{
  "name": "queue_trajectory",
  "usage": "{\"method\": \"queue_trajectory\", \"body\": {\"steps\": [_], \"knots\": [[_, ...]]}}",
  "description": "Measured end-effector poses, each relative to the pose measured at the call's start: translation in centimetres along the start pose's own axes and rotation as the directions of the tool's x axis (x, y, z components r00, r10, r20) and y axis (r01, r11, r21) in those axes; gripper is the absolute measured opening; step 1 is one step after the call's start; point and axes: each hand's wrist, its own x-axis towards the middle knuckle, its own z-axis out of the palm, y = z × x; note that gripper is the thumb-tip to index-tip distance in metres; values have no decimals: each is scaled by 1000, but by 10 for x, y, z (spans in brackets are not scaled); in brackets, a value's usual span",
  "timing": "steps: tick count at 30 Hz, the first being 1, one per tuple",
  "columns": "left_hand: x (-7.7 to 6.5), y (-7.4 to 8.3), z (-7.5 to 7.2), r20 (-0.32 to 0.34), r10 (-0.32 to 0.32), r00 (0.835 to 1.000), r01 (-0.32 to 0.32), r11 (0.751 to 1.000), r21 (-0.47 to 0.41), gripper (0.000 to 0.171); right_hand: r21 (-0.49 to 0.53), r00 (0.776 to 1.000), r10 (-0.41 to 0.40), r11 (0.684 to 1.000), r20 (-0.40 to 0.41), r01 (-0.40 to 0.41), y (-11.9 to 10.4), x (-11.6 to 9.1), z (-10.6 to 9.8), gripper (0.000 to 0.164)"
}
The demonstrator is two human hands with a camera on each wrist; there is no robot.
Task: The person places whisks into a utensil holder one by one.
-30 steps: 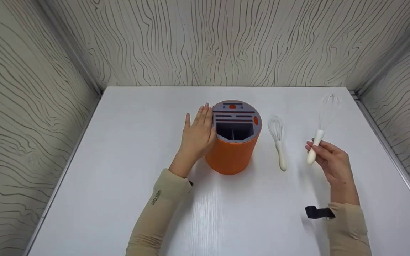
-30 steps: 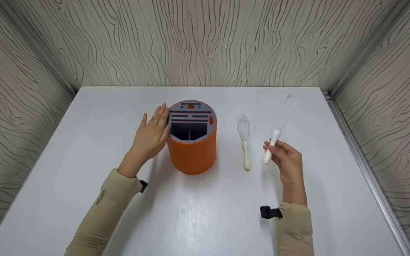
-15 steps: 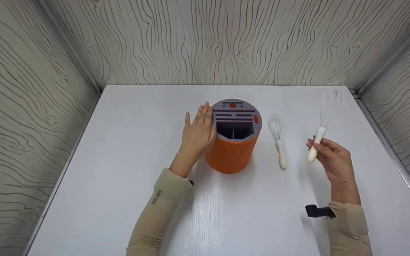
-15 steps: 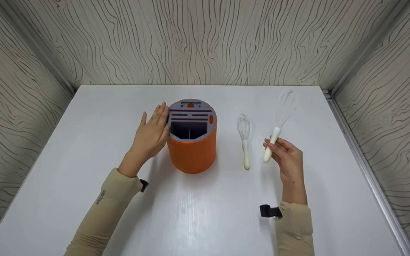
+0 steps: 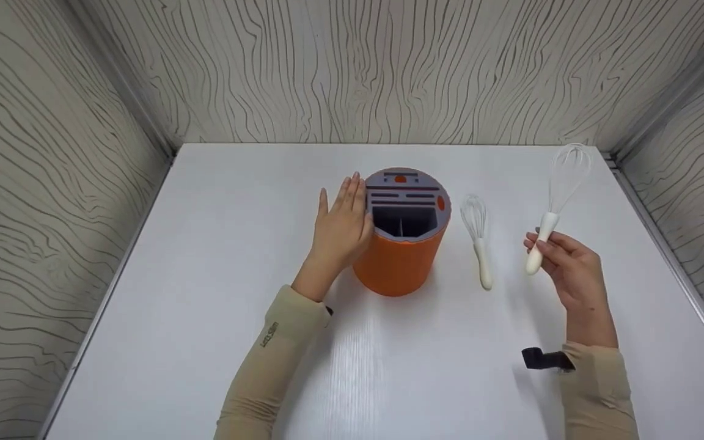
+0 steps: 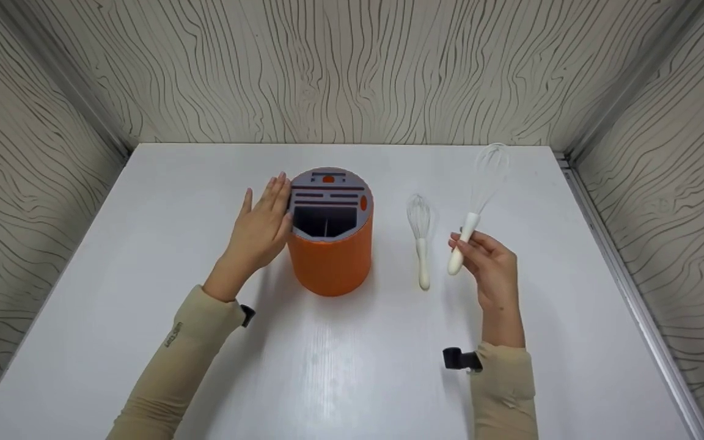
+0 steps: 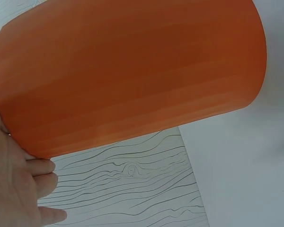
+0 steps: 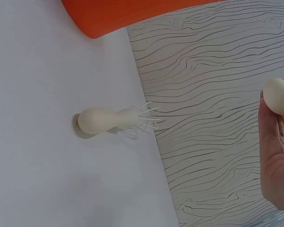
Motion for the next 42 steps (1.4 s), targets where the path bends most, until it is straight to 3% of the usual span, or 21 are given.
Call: {"method": "queue_trajectory", "body": {"steps": [21,28,42], "knots": [[4,5,1,10,1,1000,-1,1000,-32,57,27,1000,-10,1000,27,9,-2,1,20,22],[5,6,0,15,16,1000,-16,1000,8,58,64,998,-24,998,57,21,0,0,26,24],[5,6,2,29,-3,1000,4,1000,-16,58,24,997,-53,998,60,51,-2,-1,40,25]]}}
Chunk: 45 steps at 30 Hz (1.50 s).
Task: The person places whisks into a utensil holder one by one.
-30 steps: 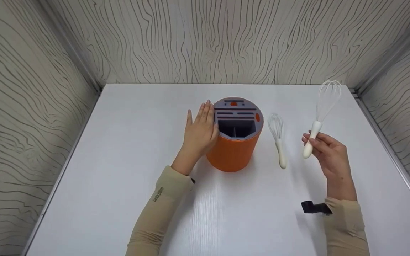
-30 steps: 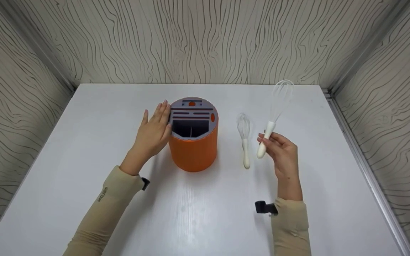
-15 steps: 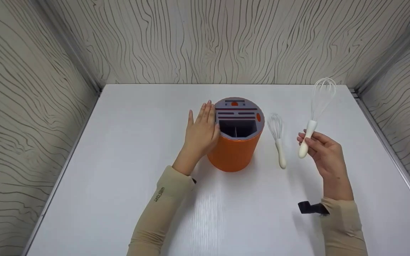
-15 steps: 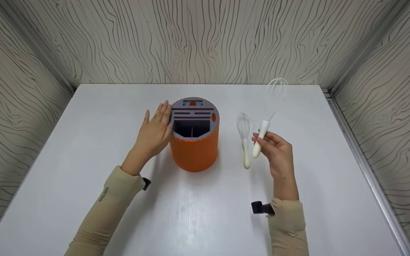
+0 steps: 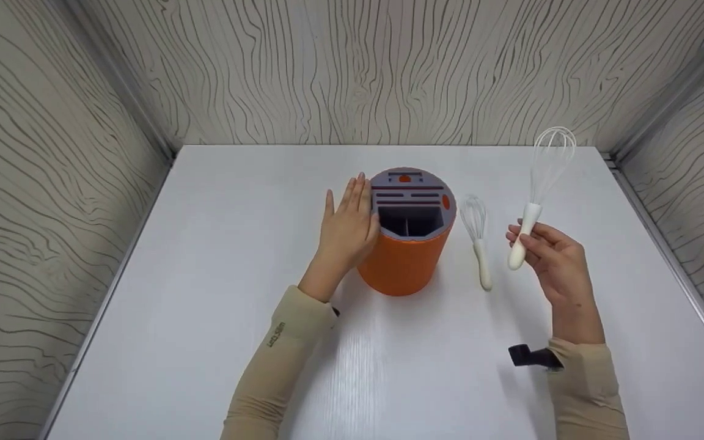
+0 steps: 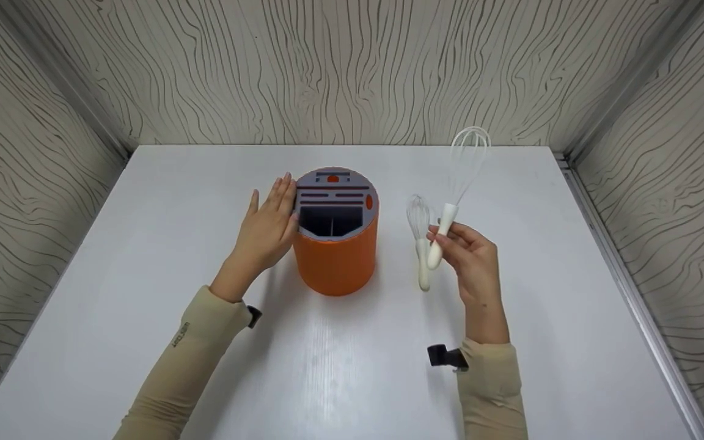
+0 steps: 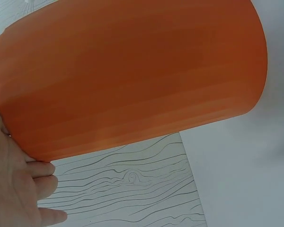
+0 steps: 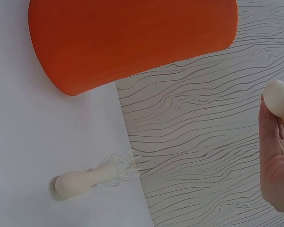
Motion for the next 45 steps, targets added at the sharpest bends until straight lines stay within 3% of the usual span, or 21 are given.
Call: {"method": "queue_trajectory", "body": {"steps": [9,19,45], "knots": [[1,0,1,1,-4,1000,4,1000,-1,58,-29,1000,2,1000,6,-2,-2,3,5,23],[0,0,2,-46,17,999,-17,1000,-6,57,-54,1000,-29,998,8,30,-1,5,14,24],[1,-2,4,-43,7,999,-6,1000,23,57,-127,999,-43,991,22,46,3,11,32,24]]}}
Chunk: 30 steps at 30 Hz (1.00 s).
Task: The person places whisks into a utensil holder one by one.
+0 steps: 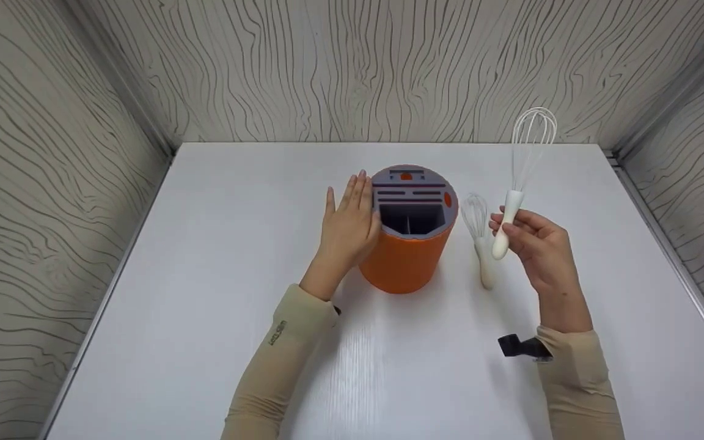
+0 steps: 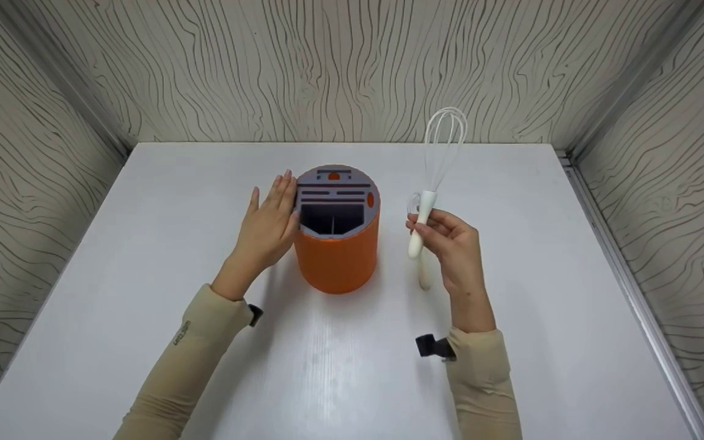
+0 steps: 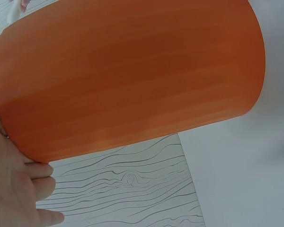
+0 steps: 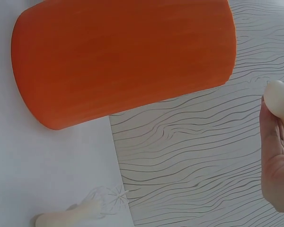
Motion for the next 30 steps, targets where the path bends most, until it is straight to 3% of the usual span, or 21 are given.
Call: {"method": "queue_trajectory", "body": {"steps": [24,30], "knots": [[2,1,0,6,9,1000,-9,1000,1,58,-19,999,13,1000,32,-12,1,6,21,24],[3,0,1,0,6,1000,-6,998,63,57,-3,999,12,1000,53,-12,0,8,25,24]]}}
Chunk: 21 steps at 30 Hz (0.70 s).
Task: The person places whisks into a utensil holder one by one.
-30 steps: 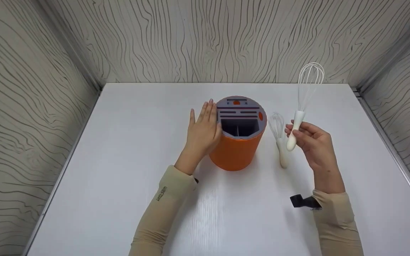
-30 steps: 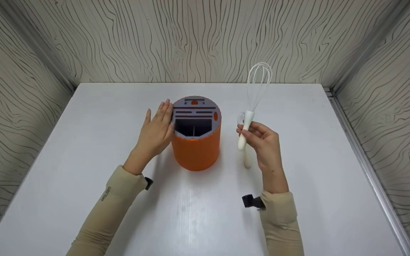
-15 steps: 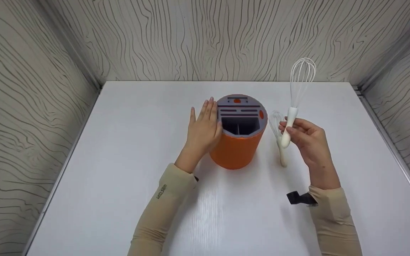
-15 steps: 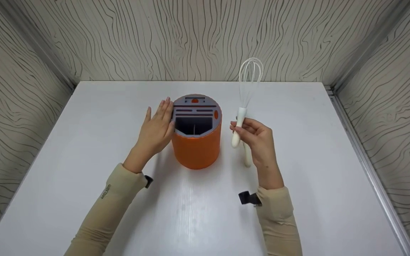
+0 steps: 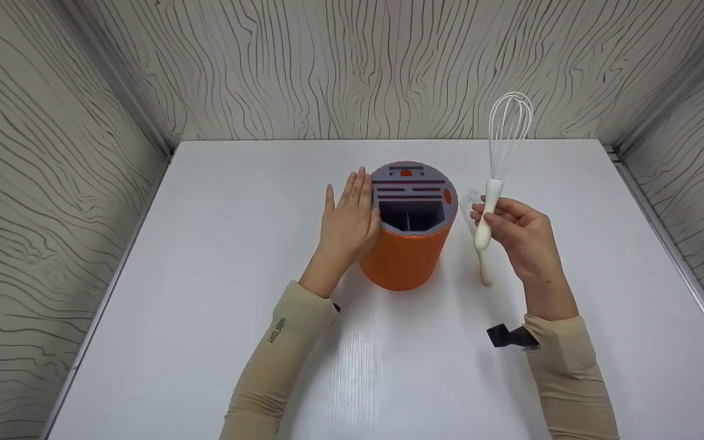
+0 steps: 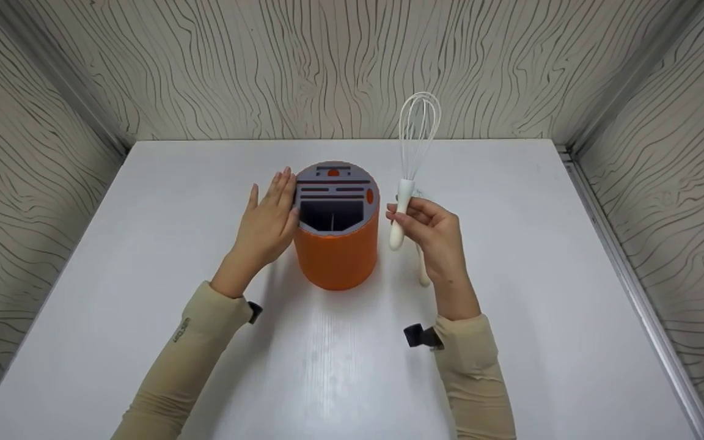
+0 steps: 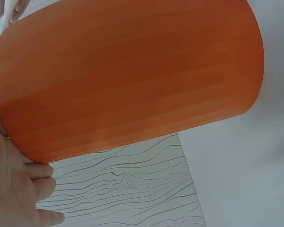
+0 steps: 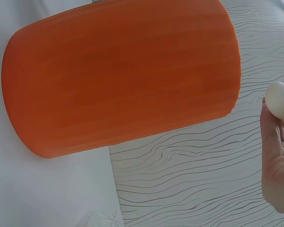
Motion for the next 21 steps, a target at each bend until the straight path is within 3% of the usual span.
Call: {"method": "queue_trajectory", "body": {"steps": [10,21], "knots": [[-2,1,-1,32,-13,999,14,999,-52,58,-23,999,-23,999,22,24,-1,1,7,25],[-2,1,-1,36,-17,999,20,997,-78,58,-44,1000,-17,999,-7,16,0,3,15,25]]}}
